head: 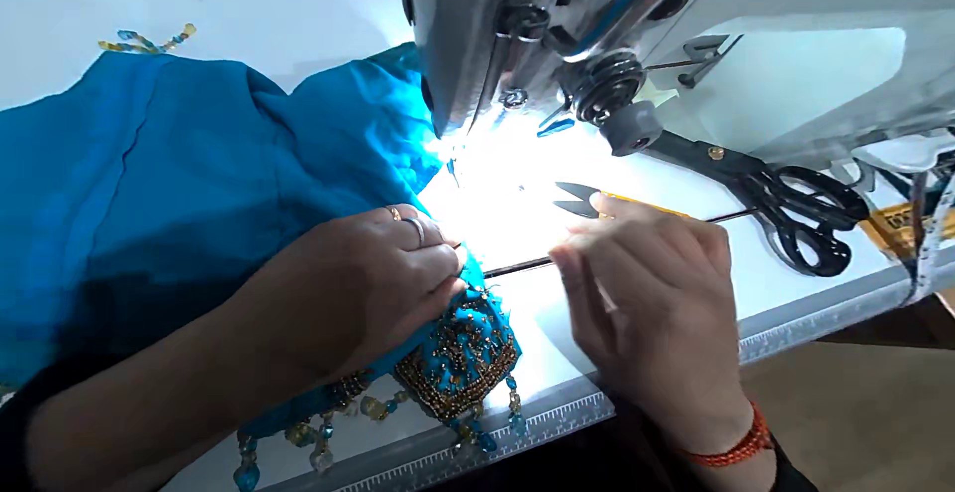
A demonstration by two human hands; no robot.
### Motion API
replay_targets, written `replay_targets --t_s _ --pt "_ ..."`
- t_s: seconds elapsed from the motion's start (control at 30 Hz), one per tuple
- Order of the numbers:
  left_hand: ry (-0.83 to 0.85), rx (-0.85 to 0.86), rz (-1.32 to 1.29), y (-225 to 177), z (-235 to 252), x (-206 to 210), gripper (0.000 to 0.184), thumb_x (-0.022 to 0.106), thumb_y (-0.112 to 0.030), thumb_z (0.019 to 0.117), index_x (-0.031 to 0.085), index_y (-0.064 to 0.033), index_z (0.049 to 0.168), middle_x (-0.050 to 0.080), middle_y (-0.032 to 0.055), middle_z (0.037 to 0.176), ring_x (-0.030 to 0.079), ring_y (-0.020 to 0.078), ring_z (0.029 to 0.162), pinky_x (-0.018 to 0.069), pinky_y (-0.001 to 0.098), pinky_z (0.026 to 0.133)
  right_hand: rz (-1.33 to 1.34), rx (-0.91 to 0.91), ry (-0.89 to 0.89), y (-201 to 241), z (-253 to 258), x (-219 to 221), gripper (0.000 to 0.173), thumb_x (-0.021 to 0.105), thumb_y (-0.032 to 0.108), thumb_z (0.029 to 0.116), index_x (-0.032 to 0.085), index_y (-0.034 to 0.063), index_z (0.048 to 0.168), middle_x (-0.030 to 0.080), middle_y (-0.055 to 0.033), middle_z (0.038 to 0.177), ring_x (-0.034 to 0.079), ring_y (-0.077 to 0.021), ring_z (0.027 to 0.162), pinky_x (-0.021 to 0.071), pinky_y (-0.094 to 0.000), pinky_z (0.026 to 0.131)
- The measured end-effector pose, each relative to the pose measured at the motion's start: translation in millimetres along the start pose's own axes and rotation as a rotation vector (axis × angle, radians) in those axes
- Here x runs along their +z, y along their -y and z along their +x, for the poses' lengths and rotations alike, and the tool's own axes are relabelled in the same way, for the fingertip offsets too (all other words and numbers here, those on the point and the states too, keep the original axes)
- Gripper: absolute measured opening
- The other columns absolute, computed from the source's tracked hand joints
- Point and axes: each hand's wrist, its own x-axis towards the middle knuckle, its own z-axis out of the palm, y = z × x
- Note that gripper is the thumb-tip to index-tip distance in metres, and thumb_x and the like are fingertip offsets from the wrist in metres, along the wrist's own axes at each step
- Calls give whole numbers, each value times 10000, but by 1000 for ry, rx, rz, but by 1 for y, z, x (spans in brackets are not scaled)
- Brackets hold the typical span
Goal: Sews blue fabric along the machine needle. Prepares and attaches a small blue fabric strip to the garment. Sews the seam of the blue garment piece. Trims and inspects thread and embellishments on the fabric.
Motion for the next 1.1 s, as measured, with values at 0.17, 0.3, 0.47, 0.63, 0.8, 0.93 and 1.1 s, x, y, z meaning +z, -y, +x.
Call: replay_targets --t_s 0.17,0.3,0.47,0.63,0.8,0.93,1.1 --pt "-15 32 20 5 4 1 287 499 -171 992 771 -150 1080 735 69 1101 695 235 970 557 322 794 115 87 -30 -7 -3 -6 131 635 158 952 722 61 947 687 -71 867 632 -188 830 469 -348 749" --pt "-63 79 -13 11 4 4 266 527 -138 1000 793 -153 1015 718 34 1029 653 220 982 501 373 827 143 79 12 -8 -5 -8 140 577 84 924 699 63 989 663 -68 897 621 -193 849 480 -344 744" --pt "-9 80 42 9 3 2 328 490 -102 991 797 -161 1093 760 30 1098 683 240 1030 523 379 852 355 -198 231 -3 -14 -1 307 498 265 1050 751 125 1152 726 -19 1195 627 -165 1193 475 -356 985" --pt "79 20 97 3 5 -6 335 456 -137 983 783 -150 1057 761 29 1020 679 266 1060 513 394 805 315 -308 155 8 -28 4 303 519 258 1064 770 98 1122 755 -44 1150 646 -176 1176 456 -346 1028" --pt "164 -100 21 -8 3 -7 416 396 -353 986 754 -158 1069 745 -2 1158 642 233 1217 521 397 989 237 -322 153 18 -31 3 286 500 231 1063 747 102 1130 762 -41 1106 666 -175 1130 452 -349 1031" --pt "24 -55 52 -8 2 7 376 447 -316 1016 759 -108 994 758 57 1089 688 255 1141 548 368 961 295 -295 179 10 -31 -1 327 481 285 1082 741 123 1195 745 -29 1194 630 -173 1219 445 -347 1042" --pt "-105 -116 40 -5 1 7 366 468 -279 1050 734 -30 1074 722 135 958 678 294 926 533 405 819 263 -143 88 -31 -40 -30 305 521 315 1067 722 115 1179 739 -37 1194 640 -145 1203 493 -324 998"
